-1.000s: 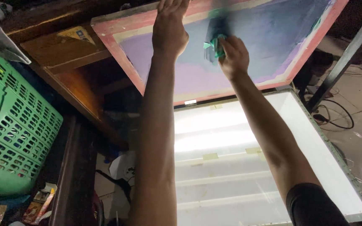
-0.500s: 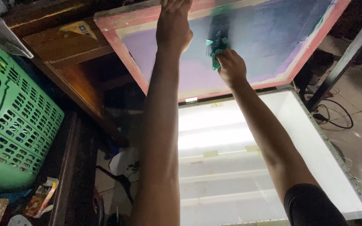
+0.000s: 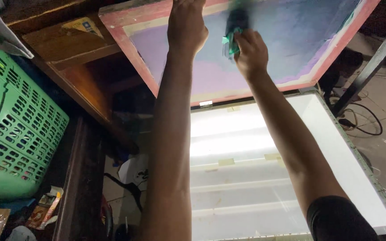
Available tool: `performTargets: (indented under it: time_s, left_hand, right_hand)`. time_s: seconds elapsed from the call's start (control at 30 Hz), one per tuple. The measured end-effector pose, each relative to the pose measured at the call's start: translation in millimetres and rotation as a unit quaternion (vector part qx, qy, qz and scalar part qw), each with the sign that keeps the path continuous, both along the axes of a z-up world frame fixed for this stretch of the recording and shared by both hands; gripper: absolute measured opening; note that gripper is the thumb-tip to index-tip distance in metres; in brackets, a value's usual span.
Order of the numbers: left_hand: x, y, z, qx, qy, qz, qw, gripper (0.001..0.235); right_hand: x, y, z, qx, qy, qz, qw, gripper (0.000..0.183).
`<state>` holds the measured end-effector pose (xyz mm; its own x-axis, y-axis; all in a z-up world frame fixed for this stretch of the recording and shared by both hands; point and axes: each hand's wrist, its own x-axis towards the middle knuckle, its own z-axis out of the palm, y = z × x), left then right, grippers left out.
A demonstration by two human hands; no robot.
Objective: Coating a screen with green emulsion using a scraper, cleaning tools, and setting up the screen and film on a light box for exposure.
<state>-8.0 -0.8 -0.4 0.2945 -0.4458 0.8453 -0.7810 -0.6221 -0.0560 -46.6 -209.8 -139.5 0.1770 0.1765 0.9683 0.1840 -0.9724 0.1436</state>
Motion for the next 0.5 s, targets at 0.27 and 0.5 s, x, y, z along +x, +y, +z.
performTargets:
  time_s: [0.27, 0.5]
  left_hand:
    - [6.5, -0.5, -6.8, -0.013, 0.057, 0.031, 0.998, 0.063]
    - [26.2, -11.1, -15.6, -0.050, 0.134, 0.061, 0.988, 0.030]
  right_hand:
    - [-9.9, -3.6, -57.1, 0.000, 0.042, -0.018, 0.999, 0.043]
    - [-26.8, 14.1, 74.5, 0.035, -0.155, 0.048, 0.986, 0.055]
